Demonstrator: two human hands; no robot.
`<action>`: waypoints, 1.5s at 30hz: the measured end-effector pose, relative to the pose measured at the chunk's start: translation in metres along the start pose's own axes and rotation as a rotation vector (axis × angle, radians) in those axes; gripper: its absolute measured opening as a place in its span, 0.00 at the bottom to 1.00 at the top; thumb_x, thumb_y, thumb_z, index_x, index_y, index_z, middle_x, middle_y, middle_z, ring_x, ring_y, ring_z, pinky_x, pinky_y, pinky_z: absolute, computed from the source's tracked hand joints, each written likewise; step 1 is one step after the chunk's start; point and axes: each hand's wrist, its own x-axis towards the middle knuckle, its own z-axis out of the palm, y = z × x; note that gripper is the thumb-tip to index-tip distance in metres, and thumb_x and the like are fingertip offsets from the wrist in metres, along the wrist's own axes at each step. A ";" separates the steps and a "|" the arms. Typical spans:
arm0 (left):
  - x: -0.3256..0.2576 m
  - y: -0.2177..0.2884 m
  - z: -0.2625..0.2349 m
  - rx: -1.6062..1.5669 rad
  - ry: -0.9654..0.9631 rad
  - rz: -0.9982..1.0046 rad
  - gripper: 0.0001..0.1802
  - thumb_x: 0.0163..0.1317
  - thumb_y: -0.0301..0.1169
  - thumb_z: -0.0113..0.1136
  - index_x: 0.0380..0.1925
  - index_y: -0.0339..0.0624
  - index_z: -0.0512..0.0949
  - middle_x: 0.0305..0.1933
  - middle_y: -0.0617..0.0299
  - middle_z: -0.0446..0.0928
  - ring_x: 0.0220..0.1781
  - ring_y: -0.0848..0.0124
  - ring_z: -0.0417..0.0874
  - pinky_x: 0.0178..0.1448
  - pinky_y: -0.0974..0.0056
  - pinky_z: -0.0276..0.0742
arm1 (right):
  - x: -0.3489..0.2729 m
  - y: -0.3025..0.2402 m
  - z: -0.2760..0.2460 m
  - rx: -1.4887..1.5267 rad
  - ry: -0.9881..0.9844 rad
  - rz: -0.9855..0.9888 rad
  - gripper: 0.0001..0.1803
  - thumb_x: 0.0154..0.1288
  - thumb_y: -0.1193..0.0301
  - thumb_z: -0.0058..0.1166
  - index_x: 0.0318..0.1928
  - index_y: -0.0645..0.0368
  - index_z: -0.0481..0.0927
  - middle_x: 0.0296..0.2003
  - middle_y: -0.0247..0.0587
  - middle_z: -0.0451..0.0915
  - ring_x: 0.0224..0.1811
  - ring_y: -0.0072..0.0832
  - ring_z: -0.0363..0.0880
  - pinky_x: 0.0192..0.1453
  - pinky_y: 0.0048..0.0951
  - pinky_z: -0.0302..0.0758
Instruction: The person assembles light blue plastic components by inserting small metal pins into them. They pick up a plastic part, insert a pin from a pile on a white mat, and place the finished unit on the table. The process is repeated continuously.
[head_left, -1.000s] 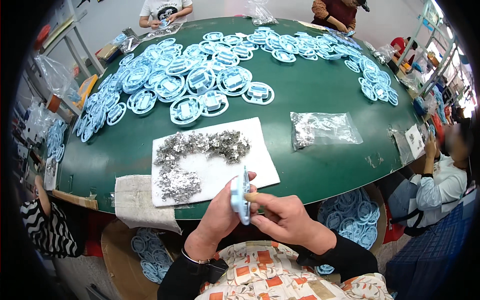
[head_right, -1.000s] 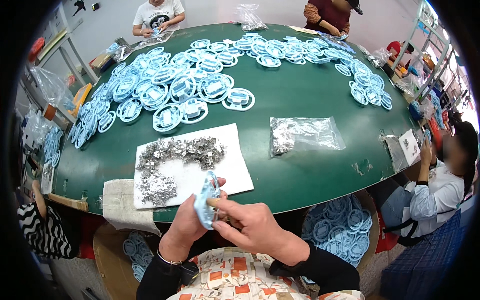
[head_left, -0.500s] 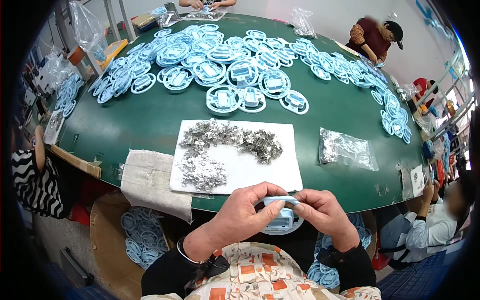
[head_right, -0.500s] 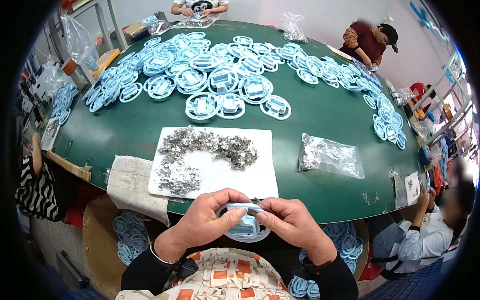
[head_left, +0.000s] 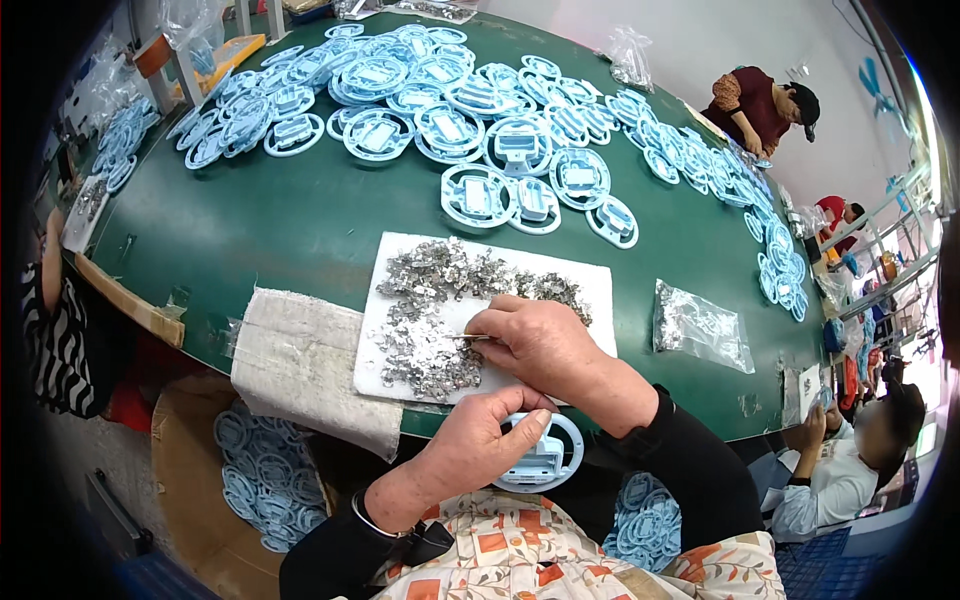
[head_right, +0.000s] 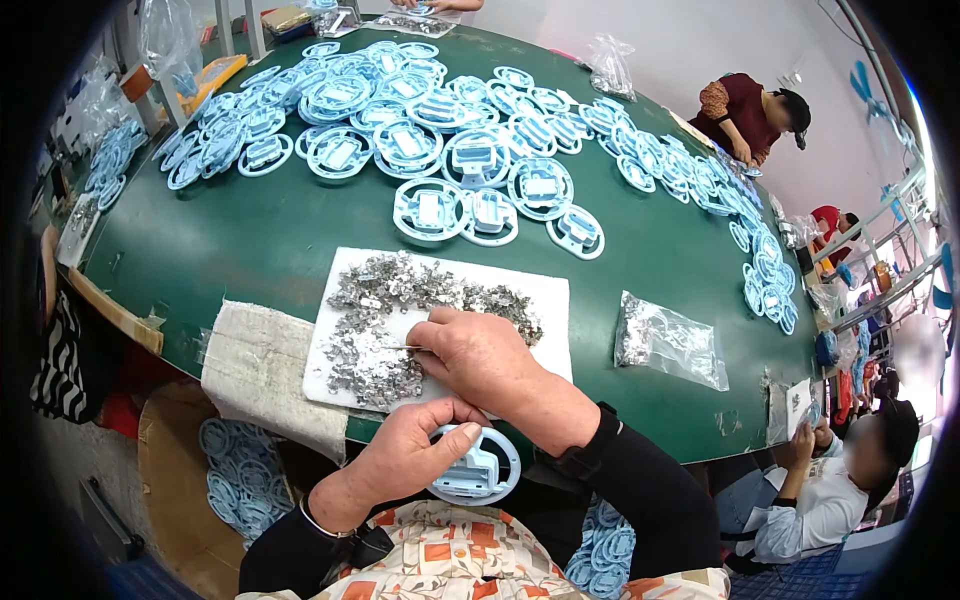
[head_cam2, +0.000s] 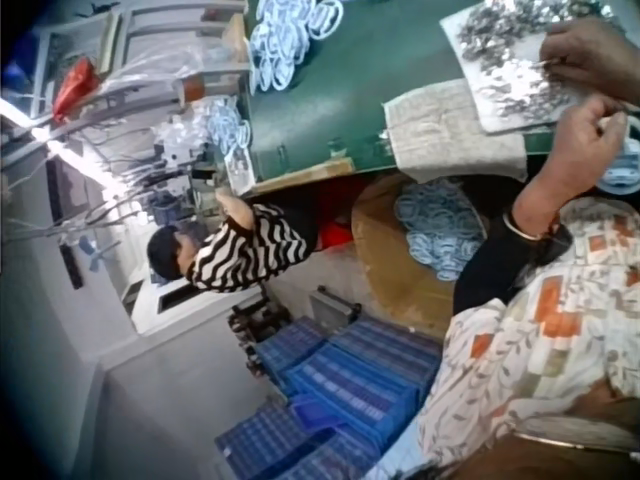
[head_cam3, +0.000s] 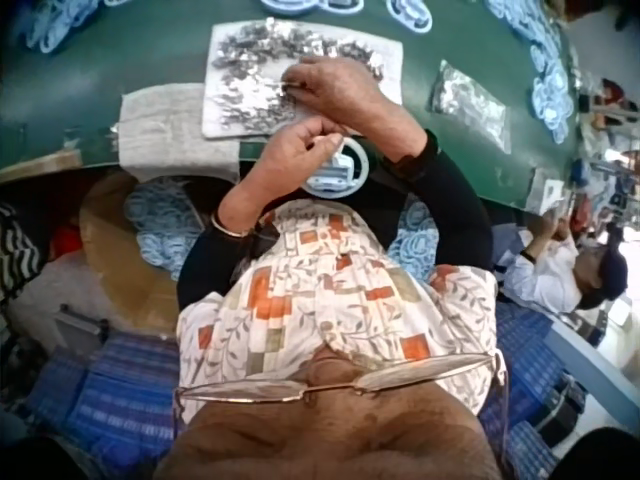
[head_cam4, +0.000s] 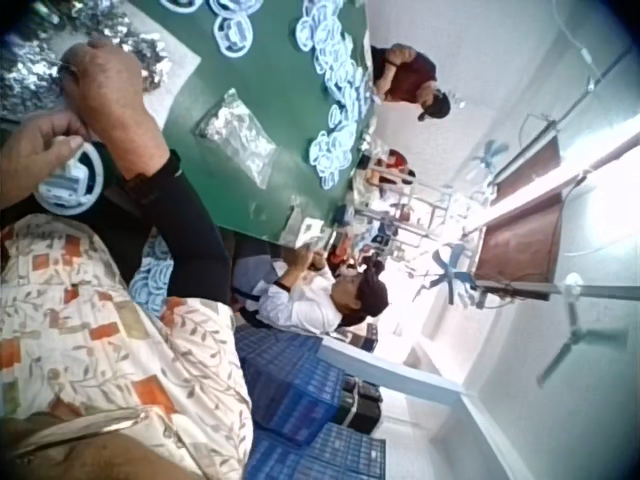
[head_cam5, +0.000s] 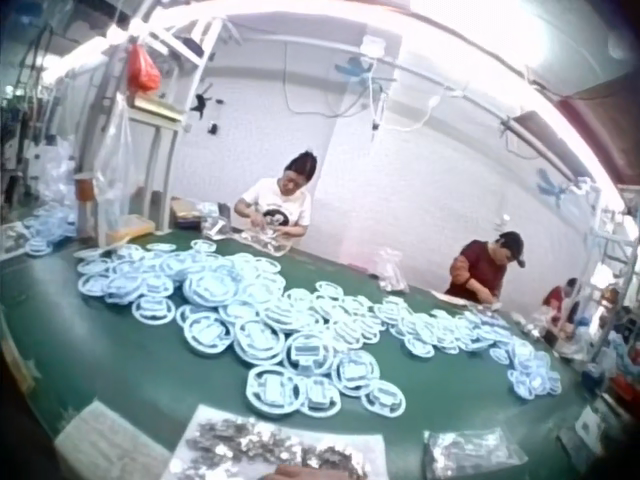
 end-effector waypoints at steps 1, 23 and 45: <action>0.000 -0.001 -0.001 -0.006 -0.006 -0.008 0.13 0.73 0.33 0.57 0.46 0.33 0.81 0.39 0.61 0.84 0.41 0.77 0.82 0.48 0.67 0.78 | 0.003 -0.001 0.000 -0.034 -0.017 -0.014 0.07 0.64 0.67 0.62 0.41 0.52 0.84 0.35 0.38 0.81 0.36 0.43 0.84 0.38 0.43 0.81; 0.000 -0.010 0.005 -0.123 0.110 -0.031 0.17 0.79 0.37 0.50 0.48 0.33 0.81 0.41 0.63 0.83 0.42 0.80 0.79 0.49 0.70 0.76 | -0.029 0.007 -0.019 0.622 0.045 0.285 0.05 0.67 0.74 0.62 0.40 0.63 0.84 0.32 0.31 0.84 0.32 0.17 0.78 0.37 0.25 0.76; 0.019 0.015 0.023 -0.126 0.112 0.041 0.11 0.75 0.35 0.59 0.47 0.38 0.79 0.39 0.71 0.79 0.39 0.84 0.75 0.44 0.74 0.73 | -0.105 0.008 -0.048 1.049 0.128 0.424 0.09 0.72 0.70 0.63 0.45 0.64 0.85 0.32 0.22 0.79 0.32 0.09 0.71 0.34 0.15 0.69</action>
